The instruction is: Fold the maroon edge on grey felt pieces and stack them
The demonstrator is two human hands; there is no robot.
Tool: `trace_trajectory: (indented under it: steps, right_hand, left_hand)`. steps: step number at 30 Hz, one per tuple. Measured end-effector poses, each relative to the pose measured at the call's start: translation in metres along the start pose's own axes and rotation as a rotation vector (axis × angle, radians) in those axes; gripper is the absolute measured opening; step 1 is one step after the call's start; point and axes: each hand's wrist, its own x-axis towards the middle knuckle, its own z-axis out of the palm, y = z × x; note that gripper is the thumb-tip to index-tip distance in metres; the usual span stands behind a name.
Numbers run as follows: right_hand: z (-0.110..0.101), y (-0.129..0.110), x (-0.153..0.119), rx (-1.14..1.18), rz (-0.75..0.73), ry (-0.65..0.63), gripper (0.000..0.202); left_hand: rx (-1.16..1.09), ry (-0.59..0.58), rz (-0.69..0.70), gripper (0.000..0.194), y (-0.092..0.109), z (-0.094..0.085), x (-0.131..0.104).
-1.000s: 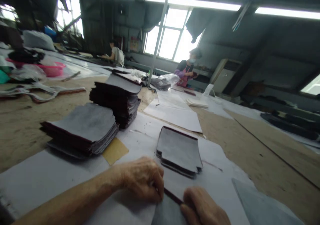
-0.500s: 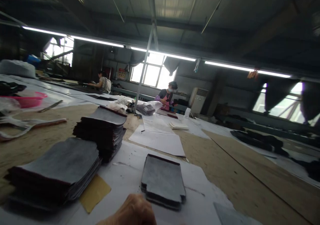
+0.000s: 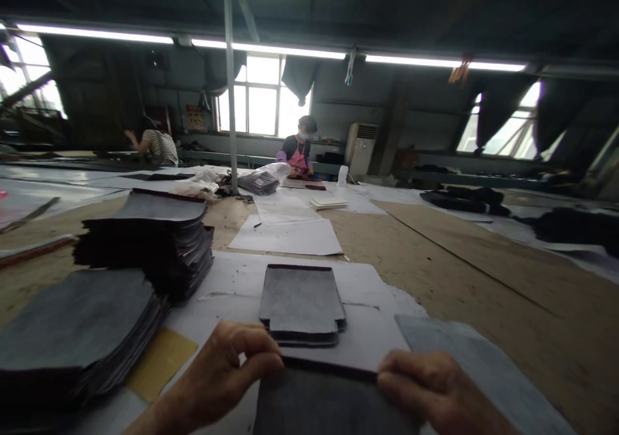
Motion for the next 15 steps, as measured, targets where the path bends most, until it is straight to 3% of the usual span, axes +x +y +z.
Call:
trace_trajectory:
  steps: [2,4,8,12,15]
  right_hand:
    - [-0.015,-0.018,0.015,0.187,0.056,-0.012,0.030]
    - [-0.027,-0.029,0.038,0.254,0.015,0.016,0.031]
    - [-0.027,-0.019,0.104,0.146,-0.046,0.078,0.028]
    - [-0.006,0.004,0.159,-0.033,-0.035,0.283,0.023]
    - [0.004,0.012,0.173,-0.173,-0.058,0.429,0.021]
  left_hand:
    - [-0.085,-0.004,-0.154,0.024,0.003,-0.015,0.012]
    - [-0.140,-0.003,-0.262,0.025,0.002,-0.031,0.031]
    - [-0.033,0.075,-0.318,0.026,-0.020,-0.050,0.079]
    - [0.180,0.194,-0.327,0.016,-0.050,-0.037,0.111]
    - [0.344,0.324,-0.310,0.016,-0.062,-0.020,0.117]
